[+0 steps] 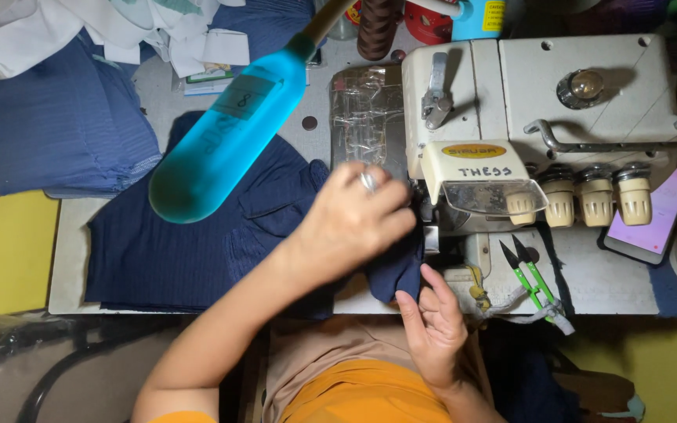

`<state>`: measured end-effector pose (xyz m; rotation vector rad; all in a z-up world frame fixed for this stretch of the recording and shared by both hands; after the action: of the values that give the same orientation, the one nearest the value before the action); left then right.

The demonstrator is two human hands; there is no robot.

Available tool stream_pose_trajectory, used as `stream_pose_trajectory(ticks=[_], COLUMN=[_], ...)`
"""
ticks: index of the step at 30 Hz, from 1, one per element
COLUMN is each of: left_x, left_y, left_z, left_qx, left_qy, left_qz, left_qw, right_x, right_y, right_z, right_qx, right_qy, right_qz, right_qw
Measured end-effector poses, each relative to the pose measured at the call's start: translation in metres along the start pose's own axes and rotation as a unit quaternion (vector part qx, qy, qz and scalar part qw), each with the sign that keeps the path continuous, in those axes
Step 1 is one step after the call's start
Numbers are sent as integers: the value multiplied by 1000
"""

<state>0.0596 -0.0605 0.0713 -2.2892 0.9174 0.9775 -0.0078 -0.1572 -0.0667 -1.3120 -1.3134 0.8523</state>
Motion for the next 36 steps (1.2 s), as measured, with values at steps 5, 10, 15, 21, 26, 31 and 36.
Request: stream_pose_trajectory(ticks=[5,10,15,21,26,31,36], left_x=[7,19,15,10,17,30,42], left_y=[38,34,29,17,-3,-22,-40], left_z=[25,38,33,29,24,17,11], left_qx=[-109,-151,-148,-130,-126,-133,-142], left_qy=[-147,-157,-96,-69,-108,-126,-140], left_qz=[-118,-52,-10,84,132,130,135], left_qw=[976,975,984,986,977,974,971], right_x=[-18,-14,-13,-4,7,15,17], right_y=[13,-5,-11,-20,-25,-43,-62], right_z=[9,-1,-5,-13,-29,-45,-48], right_qx=[-12,46,53,54,46,-5,-19], right_qy=[18,38,58,38,2,-32,-51], right_qz=[100,89,42,52,75,120,163], right_qw=[995,994,996,996,996,992,985])
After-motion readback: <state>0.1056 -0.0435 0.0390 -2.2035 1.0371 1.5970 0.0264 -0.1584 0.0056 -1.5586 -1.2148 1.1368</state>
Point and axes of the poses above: each hand's wrist, its own z-axis away from the middle knuckle, its own x-axis out of the palm, y = z × x, the point moved 9 cm from there along -z, towards the middle knuckle, and after that the axes turned 11 degrees about -z, right-handed, at the moved point
